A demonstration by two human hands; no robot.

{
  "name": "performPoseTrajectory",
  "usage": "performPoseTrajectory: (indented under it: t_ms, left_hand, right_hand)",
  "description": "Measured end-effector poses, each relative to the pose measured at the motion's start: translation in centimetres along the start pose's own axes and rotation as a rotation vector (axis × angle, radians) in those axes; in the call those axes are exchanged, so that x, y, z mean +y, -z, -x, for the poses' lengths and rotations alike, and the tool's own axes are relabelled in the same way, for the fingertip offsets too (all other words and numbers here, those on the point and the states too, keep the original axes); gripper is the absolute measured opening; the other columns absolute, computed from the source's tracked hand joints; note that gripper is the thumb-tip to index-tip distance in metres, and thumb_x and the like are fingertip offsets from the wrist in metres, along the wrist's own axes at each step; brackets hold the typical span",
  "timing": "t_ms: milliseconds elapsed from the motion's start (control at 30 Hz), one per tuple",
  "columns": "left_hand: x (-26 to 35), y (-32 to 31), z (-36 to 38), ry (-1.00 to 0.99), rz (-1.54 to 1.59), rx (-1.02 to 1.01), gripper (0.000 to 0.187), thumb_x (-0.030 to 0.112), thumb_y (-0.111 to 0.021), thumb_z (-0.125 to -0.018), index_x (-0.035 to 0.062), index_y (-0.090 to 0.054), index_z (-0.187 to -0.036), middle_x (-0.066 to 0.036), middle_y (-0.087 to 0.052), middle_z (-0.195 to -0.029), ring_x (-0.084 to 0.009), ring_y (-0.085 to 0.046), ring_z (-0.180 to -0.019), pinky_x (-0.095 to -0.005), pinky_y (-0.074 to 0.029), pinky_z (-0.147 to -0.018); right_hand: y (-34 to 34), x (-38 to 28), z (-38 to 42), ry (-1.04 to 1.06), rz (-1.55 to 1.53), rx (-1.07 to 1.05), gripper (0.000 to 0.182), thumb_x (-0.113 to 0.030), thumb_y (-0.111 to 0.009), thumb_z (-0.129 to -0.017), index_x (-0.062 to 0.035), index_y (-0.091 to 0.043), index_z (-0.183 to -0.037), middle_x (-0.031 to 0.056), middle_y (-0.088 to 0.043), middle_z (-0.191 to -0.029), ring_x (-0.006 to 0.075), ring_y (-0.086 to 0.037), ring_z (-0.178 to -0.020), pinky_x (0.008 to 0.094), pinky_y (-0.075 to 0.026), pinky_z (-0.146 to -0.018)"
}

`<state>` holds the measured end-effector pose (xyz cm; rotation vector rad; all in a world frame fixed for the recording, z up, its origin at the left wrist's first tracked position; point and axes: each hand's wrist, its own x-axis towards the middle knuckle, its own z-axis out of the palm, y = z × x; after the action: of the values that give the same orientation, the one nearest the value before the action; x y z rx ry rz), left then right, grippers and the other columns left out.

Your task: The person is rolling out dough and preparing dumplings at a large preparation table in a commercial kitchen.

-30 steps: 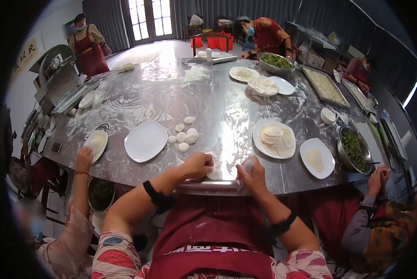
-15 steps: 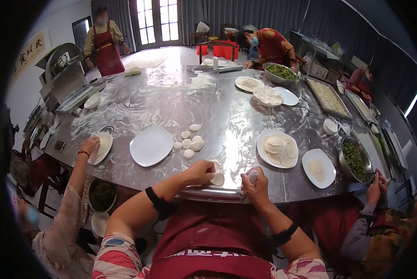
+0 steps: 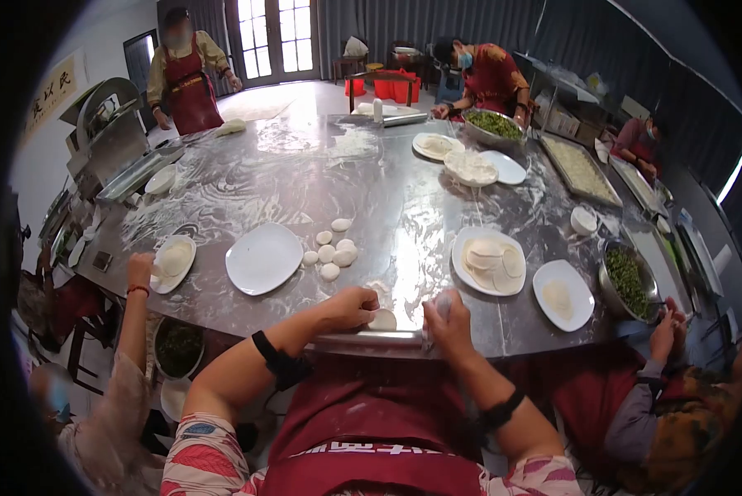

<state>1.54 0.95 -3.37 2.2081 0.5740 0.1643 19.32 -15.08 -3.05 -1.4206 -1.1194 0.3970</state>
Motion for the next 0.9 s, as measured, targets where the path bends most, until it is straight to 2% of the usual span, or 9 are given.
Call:
performPoseTrajectory:
  t_ms: [133,167,267,300,400,533,667,700,900]
  left_hand:
    - [1.4,0.4,-0.7,0.016,-0.283,0.075,0.019,0.016,-0.062,-0.079,0.0021,-0.063,-0.091,-0.016,-0.065,-0.081,-0.0284,-0.063,-0.076,-0.038,-0.047,-0.068]
    - [1.6,0.3,-1.0,0.049,-0.257,0.115,0.013,0.016,-0.062,-0.077,0.0058,-0.065,-0.084,-0.015,-0.066,-0.081,-0.0308,-0.063,-0.08,-0.0393,-0.048,-0.07]
    - [2.6,0.6,-0.8,0.027,-0.09,0.003,0.015,0.018,-0.061,-0.078,0.0054,-0.066,-0.084,-0.016,-0.066,-0.08,-0.0332,-0.063,-0.08,-0.0401,-0.047,-0.071]
    - [3.1,0.9,-0.1,-0.029,-0.099,-0.014,0.017,0.018,-0.064,-0.081,0.0023,-0.065,-0.086,-0.018,-0.064,-0.078,-0.0309,-0.062,-0.074,-0.0389,-0.046,-0.066]
    - [1.2,0.2,-0.2,-0.026,-0.159,0.062,0.02,0.02,-0.062,-0.079,0.0026,-0.065,-0.087,-0.018,-0.066,-0.083,-0.0328,-0.063,-0.08,-0.04,-0.047,-0.071]
    - [0.6,-0.2,0.1,-0.029,-0.088,0.043,0.021,0.021,-0.062,-0.08,0.0024,-0.063,-0.089,-0.019,-0.065,-0.086,-0.0354,-0.062,-0.085,-0.0406,-0.047,-0.072]
    - [1.3,0.1,-1.5,0.053,-0.261,0.06,0.021,0.024,-0.062,-0.081,0.0056,-0.065,-0.09,-0.018,-0.065,-0.087,-0.0352,-0.062,-0.086,-0.041,-0.047,-0.074]
    - [2.2,0.3,-1.1,0.029,-0.213,0.045,0.016,0.016,-0.061,-0.081,0.0021,-0.065,-0.088,-0.02,-0.064,-0.082,-0.0353,-0.062,-0.08,-0.0406,-0.047,-0.07]
    - [0.2,0.4,-0.4,-0.013,-0.082,-0.001,0.018,0.013,-0.063,-0.075,0.0006,-0.064,-0.089,-0.019,-0.064,-0.079,-0.0313,-0.063,-0.075,-0.0394,-0.047,-0.066]
  right_hand:
    - [-1.9,0.4,-5.2,0.001,0.115,0.016,0.022,-0.012,-0.064,-0.084,-0.0004,-0.046,-0.086,0.0092,-0.057,-0.059,0.0168,-0.057,-0.047,0.0303,-0.044,-0.043]
    - [-2.3,0.4,-5.7,-0.018,0.13,0.017,0.022,-0.011,-0.064,-0.083,0.0,-0.046,-0.088,0.0094,-0.057,-0.06,0.0174,-0.057,-0.048,0.0308,-0.044,-0.044]
    - [-1.4,1.1,-4.5,0.001,0.116,0.012,0.023,-0.013,-0.064,-0.083,0.0002,-0.046,-0.089,0.0084,-0.057,-0.059,0.0166,-0.057,-0.048,0.0305,-0.045,-0.044]
    - [-0.8,1.2,-3.2,-0.023,0.07,0.009,0.024,-0.015,-0.065,-0.084,-0.0002,-0.047,-0.088,0.0079,-0.057,-0.059,0.0157,-0.058,-0.049,0.0295,-0.046,-0.045]
    - [0.6,-0.3,0.8,-0.086,-0.015,-0.023,0.021,-0.014,-0.065,-0.085,-0.0011,-0.048,-0.086,0.0081,-0.059,-0.06,0.0148,-0.059,-0.051,0.028,-0.047,-0.046]
    - [-0.5,0.2,-2.3,-0.057,0.023,-0.006,0.021,-0.013,-0.064,-0.085,-0.001,-0.047,-0.087,0.0077,-0.058,-0.059,0.0151,-0.058,-0.05,0.0299,-0.045,-0.045]
    - [-2.0,1.0,-5.3,-0.019,0.113,0.016,0.022,-0.013,-0.064,-0.085,-0.0005,-0.046,-0.086,0.0078,-0.058,-0.059,0.0152,-0.058,-0.049,0.0301,-0.045,-0.044]
    - [-2.0,1.0,-5.5,-0.024,0.109,0.013,0.022,-0.013,-0.065,-0.085,-0.0005,-0.046,-0.086,0.0078,-0.058,-0.059,0.0153,-0.058,-0.049,0.03,-0.045,-0.044]
    - [0.7,-0.4,1.9,-0.063,-0.121,-0.033,0.022,-0.012,-0.065,-0.085,-0.0011,-0.045,-0.085,0.0078,-0.057,-0.058,0.0146,-0.059,-0.049,0.027,-0.046,-0.045]
